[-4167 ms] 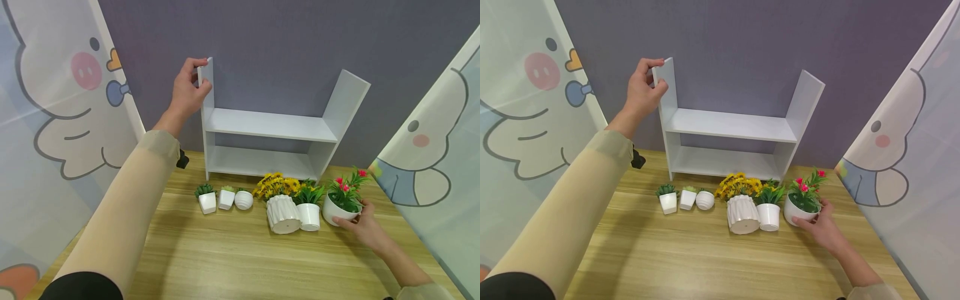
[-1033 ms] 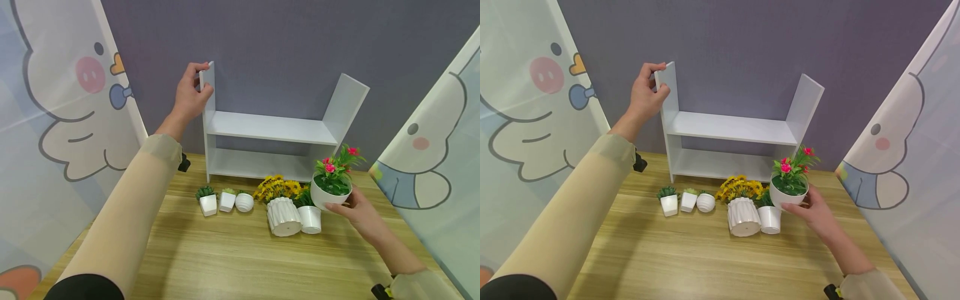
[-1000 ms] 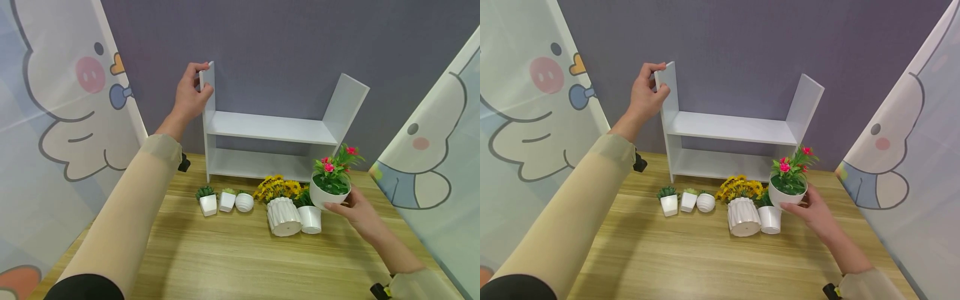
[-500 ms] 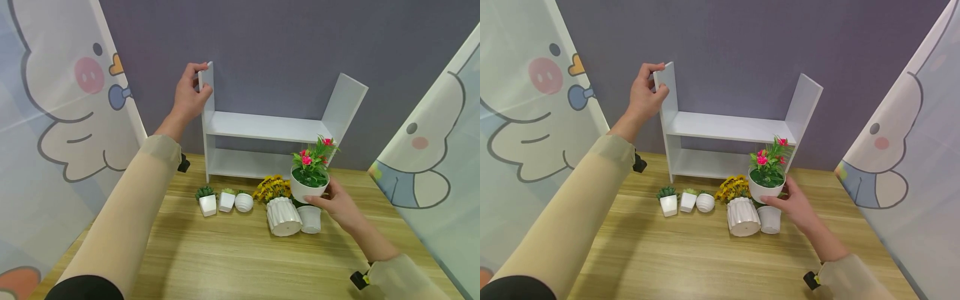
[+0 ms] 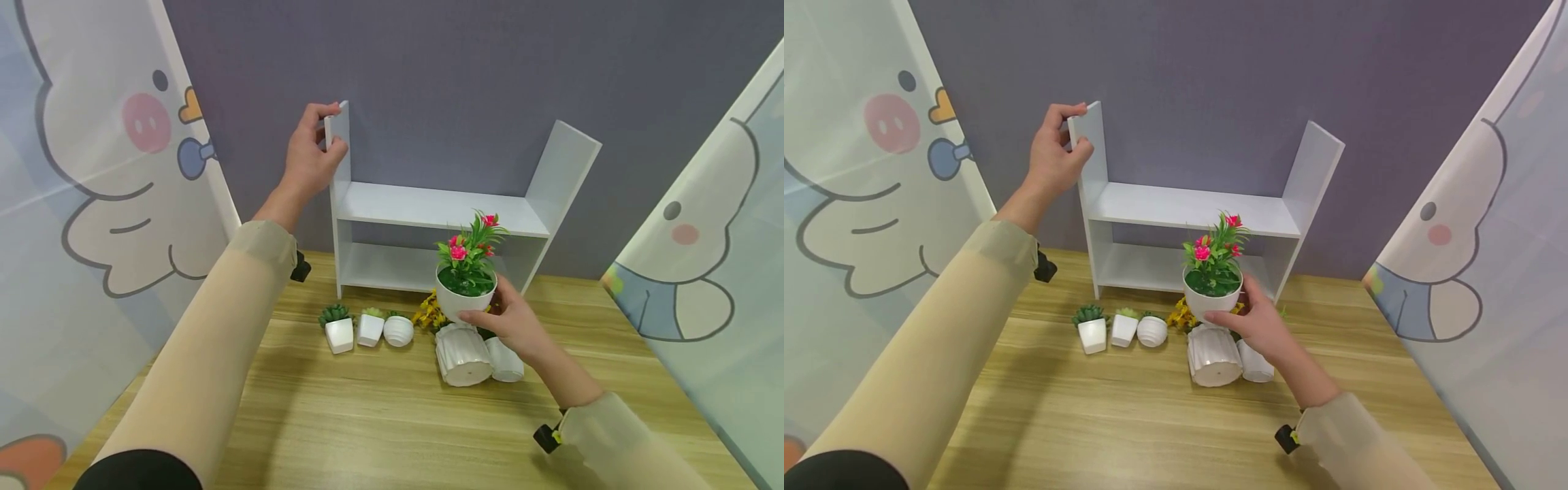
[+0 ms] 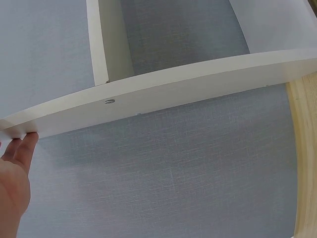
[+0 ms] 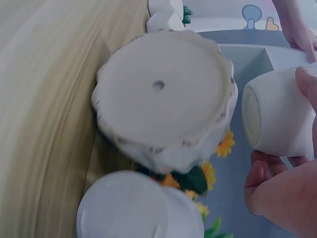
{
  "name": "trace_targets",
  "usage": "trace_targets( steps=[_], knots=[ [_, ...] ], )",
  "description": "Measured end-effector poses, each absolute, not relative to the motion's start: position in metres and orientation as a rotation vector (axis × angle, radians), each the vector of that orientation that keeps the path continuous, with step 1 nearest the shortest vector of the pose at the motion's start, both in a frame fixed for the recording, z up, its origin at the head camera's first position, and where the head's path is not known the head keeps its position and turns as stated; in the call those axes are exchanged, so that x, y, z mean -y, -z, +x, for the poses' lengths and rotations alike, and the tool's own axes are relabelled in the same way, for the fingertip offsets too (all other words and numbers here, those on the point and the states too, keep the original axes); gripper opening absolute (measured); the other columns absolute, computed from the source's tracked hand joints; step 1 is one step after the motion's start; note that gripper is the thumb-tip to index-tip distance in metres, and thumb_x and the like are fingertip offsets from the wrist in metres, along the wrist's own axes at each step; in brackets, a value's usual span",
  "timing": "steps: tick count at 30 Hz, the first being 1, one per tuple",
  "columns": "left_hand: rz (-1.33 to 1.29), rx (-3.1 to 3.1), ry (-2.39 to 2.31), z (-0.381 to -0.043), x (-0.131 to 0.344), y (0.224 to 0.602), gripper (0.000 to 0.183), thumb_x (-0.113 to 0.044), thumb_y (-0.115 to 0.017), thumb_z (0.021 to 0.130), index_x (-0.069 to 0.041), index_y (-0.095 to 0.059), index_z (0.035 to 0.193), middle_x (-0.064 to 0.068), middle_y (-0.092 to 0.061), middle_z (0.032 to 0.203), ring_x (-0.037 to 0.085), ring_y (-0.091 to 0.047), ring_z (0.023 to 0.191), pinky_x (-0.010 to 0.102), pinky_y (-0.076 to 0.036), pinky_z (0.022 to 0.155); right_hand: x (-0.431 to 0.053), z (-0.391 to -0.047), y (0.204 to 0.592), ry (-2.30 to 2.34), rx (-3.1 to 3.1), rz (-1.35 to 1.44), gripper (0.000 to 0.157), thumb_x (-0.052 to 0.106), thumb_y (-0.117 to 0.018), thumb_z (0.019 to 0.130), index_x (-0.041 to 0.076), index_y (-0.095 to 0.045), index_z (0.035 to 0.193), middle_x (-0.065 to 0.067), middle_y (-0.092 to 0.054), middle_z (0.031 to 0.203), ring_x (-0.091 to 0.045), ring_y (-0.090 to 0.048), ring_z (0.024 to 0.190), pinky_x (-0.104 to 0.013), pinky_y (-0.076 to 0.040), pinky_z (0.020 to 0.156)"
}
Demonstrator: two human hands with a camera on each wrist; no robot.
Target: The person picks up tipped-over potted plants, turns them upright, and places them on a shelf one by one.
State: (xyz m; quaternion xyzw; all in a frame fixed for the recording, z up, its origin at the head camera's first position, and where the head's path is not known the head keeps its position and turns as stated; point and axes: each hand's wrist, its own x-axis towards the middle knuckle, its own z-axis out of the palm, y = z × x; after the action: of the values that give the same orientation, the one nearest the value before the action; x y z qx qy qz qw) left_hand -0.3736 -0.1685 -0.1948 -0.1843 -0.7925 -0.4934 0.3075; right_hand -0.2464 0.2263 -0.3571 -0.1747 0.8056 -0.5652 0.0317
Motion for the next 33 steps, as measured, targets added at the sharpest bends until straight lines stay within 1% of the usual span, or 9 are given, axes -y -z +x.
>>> trace_targets(
  steps=[3,8,13,15,20,22,26,30,33],
  knots=[
    [-0.49,2.099,1.301,-0.374,0.168,0.195,0.047,-0.009,-0.052,0.107,-0.013,-0.05,0.153,-0.009,-0.044,0.173,0.022,-0.055,0.153,0.041,-0.055,0.112,-0.218,-0.248,0.356,1.734,-2.463,-0.536,0.084,0.012,-0.083,0.097,0.013,-0.037,0.167,-0.019,-0.057,0.141,-0.025,-0.063,0.109,-0.035,-0.062,0.084],
    [-0.5,2.092,1.295,-0.375,0.168,0.195,0.046,-0.008,-0.052,0.106,-0.013,-0.05,0.152,-0.01,-0.045,0.172,0.023,-0.057,0.152,0.039,-0.056,0.11,-0.205,-0.252,0.355,1.735,-2.426,-0.542,0.085,0.015,-0.085,0.096,0.018,-0.038,0.167,-0.019,-0.057,0.144,-0.029,-0.064,0.112,-0.033,-0.063,0.089],
    [-0.519,2.073,1.292,-0.376,0.168,0.195,0.046,-0.006,-0.052,0.105,-0.011,-0.051,0.15,-0.006,-0.046,0.172,0.024,-0.058,0.151,0.037,-0.056,0.105,-0.191,-0.254,0.352,1.754,-2.395,-0.582,0.087,0.014,-0.085,0.096,0.016,-0.037,0.168,-0.019,-0.056,0.145,-0.028,-0.063,0.113,-0.032,-0.063,0.089],
    [-0.52,2.072,1.292,-0.376,0.169,0.195,0.046,-0.006,-0.052,0.105,-0.011,-0.051,0.15,-0.005,-0.046,0.172,0.024,-0.058,0.151,0.038,-0.056,0.105,-0.186,-0.255,0.349,1.739,-2.417,-0.587,0.087,0.016,-0.085,0.096,0.016,-0.037,0.168,-0.019,-0.057,0.143,-0.027,-0.063,0.11,-0.031,-0.062,0.088],
    [-0.508,2.078,1.302,-0.375,0.169,0.195,0.046,-0.007,-0.053,0.105,-0.012,-0.051,0.151,-0.007,-0.046,0.172,0.024,-0.057,0.152,0.042,-0.056,0.112,-0.175,-0.256,0.339,1.706,-2.451,-0.593,0.087,0.022,-0.085,0.095,0.019,-0.037,0.168,-0.019,-0.056,0.138,-0.032,-0.061,0.109,-0.034,-0.061,0.088],
    [-0.509,2.075,1.306,-0.375,0.169,0.195,0.046,-0.006,-0.053,0.105,-0.012,-0.051,0.151,-0.007,-0.046,0.172,0.024,-0.057,0.152,0.043,-0.056,0.113,-0.17,-0.258,0.334,1.711,-2.448,-0.608,0.088,0.022,-0.085,0.095,0.02,-0.037,0.169,-0.018,-0.056,0.139,-0.034,-0.06,0.11,-0.036,-0.06,0.089],
    [-0.517,2.066,1.311,-0.375,0.169,0.195,0.046,-0.006,-0.053,0.105,-0.012,-0.052,0.15,-0.007,-0.047,0.172,0.023,-0.058,0.151,0.04,-0.056,0.108,-0.16,-0.263,0.322,1.708,-2.481,-0.642,0.088,0.023,-0.085,0.095,0.021,-0.038,0.168,-0.017,-0.056,0.139,-0.035,-0.06,0.109,-0.038,-0.058,0.089],
    [-0.521,2.05,1.322,-0.376,0.169,0.195,0.046,-0.004,-0.053,0.104,-0.01,-0.052,0.149,-0.005,-0.048,0.171,0.025,-0.059,0.15,0.036,-0.056,0.103,-0.151,-0.27,0.312,1.695,-2.521,-0.686,0.087,0.026,-0.086,0.094,0.022,-0.039,0.168,-0.014,-0.057,0.138,-0.033,-0.059,0.109,-0.039,-0.055,0.089],
    [-0.525,2.039,1.325,-0.376,0.169,0.196,0.046,-0.003,-0.053,0.103,-0.009,-0.053,0.148,-0.003,-0.048,0.171,0.026,-0.06,0.15,0.035,-0.056,0.101,-0.143,-0.274,0.304,1.723,-2.514,-0.725,0.085,0.026,-0.085,0.094,0.022,-0.041,0.167,-0.014,-0.057,0.138,-0.035,-0.058,0.114,-0.041,-0.054,0.091]
  ],
)
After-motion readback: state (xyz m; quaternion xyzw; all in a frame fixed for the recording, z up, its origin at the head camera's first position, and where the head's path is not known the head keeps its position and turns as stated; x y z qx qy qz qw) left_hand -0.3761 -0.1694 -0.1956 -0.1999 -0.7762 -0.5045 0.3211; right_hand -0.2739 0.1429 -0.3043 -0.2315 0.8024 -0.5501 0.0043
